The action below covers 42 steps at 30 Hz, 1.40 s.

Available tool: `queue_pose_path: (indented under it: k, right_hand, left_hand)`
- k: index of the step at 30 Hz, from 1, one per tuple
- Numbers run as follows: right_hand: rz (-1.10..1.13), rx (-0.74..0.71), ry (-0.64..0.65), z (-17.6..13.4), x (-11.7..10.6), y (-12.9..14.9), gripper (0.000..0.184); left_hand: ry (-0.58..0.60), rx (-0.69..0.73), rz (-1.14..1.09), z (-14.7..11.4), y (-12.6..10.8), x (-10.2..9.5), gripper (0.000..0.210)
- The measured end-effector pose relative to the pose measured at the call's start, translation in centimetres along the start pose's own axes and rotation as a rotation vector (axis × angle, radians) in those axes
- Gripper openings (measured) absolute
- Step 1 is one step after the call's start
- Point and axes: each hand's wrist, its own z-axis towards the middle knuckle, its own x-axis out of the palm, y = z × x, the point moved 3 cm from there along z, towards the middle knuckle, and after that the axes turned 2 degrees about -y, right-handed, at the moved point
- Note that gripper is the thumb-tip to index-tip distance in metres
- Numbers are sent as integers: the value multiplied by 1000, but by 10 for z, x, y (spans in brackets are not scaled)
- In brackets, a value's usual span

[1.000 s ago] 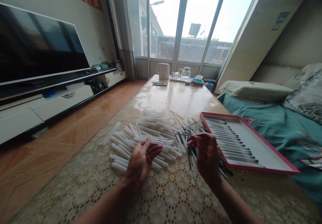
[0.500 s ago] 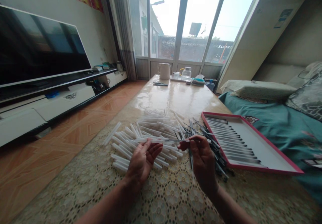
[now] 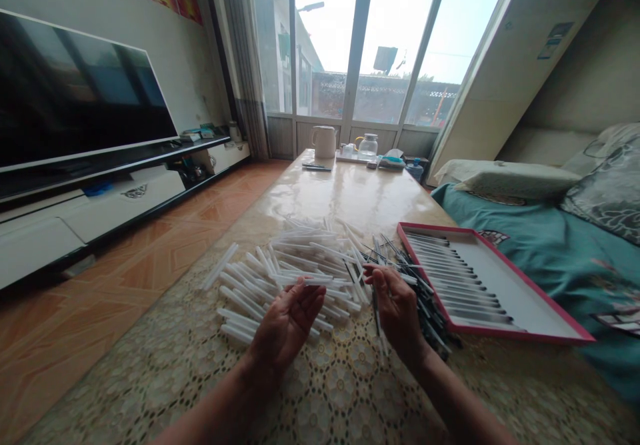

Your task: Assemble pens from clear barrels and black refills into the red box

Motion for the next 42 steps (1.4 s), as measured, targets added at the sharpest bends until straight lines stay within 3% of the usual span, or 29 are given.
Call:
queue_pose_path:
  k: [2,5,10,13,18,24,26,31,35,39,42]
  right_hand:
    - [-254,-46,16,5,-1,-11,25]
    - [-501,-105,151,6,6,-20,34]
    - [-619,-159,299,1,19,-20,51]
    - [-616,-170,311,1,19,-17,45]
    - [-518,-162,265,0,10,-13,23]
    - [-458,-89,20,14,-20,-24,22]
    - [-444,-44,-7,21,-32,-27,21]
    - [-638,42,259,24,-48,-30,13]
    - [-857,50,300,21,-61,-33,12]
    - [-797,49,432,17,-59,-38,12]
    - [-851,40,423,14,-54,-41,8]
  left_hand:
    - [-23,4,-23,0,-2,0,20]
    - [-22,2,-4,-1,-2,1,19]
    - [-4,33,56,-2,-2,2,15]
    - [-1,55,72,-1,-3,1,13]
    - [9,65,87,1,-5,-2,10]
    - [-16,71,108,2,-6,-2,10]
    - [-17,64,127,1,-6,-2,9]
    - [-23,50,161,-1,-5,0,8]
    - [-3,49,170,-1,-4,0,8]
    - [4,42,185,0,-4,0,7]
    - [11,41,189,1,-4,-1,7]
